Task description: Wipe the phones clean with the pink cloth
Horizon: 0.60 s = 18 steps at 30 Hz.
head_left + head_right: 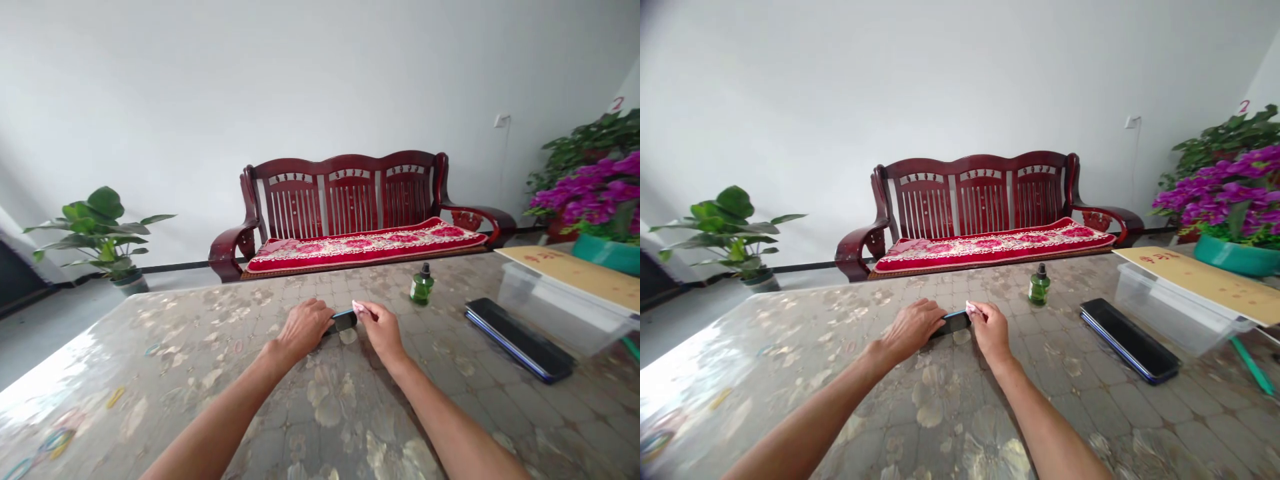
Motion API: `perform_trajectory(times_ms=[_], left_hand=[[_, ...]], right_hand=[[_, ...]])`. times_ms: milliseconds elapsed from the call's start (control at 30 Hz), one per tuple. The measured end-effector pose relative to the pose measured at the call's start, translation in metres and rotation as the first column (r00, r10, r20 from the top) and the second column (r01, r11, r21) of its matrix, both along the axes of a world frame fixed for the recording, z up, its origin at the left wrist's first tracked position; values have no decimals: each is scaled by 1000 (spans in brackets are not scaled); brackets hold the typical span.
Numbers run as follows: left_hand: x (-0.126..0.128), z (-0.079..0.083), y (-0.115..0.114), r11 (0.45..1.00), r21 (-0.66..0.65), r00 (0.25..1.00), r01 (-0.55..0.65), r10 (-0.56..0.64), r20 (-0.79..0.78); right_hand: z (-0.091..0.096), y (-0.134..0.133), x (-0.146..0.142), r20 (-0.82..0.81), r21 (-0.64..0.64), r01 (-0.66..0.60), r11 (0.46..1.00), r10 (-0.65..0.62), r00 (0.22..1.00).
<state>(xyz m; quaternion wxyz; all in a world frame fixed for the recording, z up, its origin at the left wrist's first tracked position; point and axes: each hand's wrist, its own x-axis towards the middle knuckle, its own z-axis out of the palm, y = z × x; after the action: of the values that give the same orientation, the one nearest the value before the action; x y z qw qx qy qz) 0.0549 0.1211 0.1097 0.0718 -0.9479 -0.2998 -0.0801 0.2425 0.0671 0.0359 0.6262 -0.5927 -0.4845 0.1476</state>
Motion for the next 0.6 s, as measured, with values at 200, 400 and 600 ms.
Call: perform_trajectory(times_ms=[200,400,600], left_hand=[[30,6,-2,999,40,999,2,0,-48],[33,12,-8,998,69,999,-9,11,-34],[10,13,-17,988,117,973,-99,71,221]], right_hand=[[-3,1,-2,-27,-3,-11,1000,11,1000],[3,-1,-4,-13,21,-33,999,33,999],[39,-9,-10,168,190,-59,980,26,985]])
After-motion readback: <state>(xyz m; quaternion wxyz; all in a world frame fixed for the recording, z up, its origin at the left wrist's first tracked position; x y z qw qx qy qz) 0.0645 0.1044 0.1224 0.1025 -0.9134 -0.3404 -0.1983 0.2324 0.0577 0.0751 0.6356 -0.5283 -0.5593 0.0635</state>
